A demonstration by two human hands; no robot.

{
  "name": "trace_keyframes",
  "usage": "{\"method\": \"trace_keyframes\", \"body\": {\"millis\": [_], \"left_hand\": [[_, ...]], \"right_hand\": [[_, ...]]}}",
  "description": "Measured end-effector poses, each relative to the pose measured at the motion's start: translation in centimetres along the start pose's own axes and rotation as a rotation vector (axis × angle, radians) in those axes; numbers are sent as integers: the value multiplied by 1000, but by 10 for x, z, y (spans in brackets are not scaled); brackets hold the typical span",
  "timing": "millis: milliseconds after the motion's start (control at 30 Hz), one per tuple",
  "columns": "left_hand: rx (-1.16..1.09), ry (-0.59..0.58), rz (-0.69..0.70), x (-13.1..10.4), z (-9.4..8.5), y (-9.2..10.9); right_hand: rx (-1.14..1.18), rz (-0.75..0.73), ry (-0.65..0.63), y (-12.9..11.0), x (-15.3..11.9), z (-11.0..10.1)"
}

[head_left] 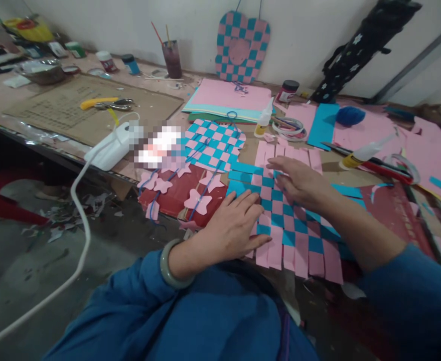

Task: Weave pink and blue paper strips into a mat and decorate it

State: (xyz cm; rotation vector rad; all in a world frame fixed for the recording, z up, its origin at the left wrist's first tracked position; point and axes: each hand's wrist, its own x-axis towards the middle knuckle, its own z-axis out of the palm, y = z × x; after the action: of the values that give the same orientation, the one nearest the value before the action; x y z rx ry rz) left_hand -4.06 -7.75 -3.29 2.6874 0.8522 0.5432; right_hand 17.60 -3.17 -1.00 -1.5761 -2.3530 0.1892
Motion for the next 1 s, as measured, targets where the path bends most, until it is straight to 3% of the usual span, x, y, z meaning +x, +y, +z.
{"method": "trace_keyframes", "body": {"millis": [167,333,467,1000], "left_hand": [[20,17,3,0,1,-1],[23,13,11,0,2,-1],[36,19,12,0,1,-1],[37,-4,-7,1,1,0]], "right_hand": [[12,33,-47,5,0,-4],[-16,62,97,7,-21,-12],[-18,55,10,11,-34,-9],[27,126,-3,10,-23,0]]}}
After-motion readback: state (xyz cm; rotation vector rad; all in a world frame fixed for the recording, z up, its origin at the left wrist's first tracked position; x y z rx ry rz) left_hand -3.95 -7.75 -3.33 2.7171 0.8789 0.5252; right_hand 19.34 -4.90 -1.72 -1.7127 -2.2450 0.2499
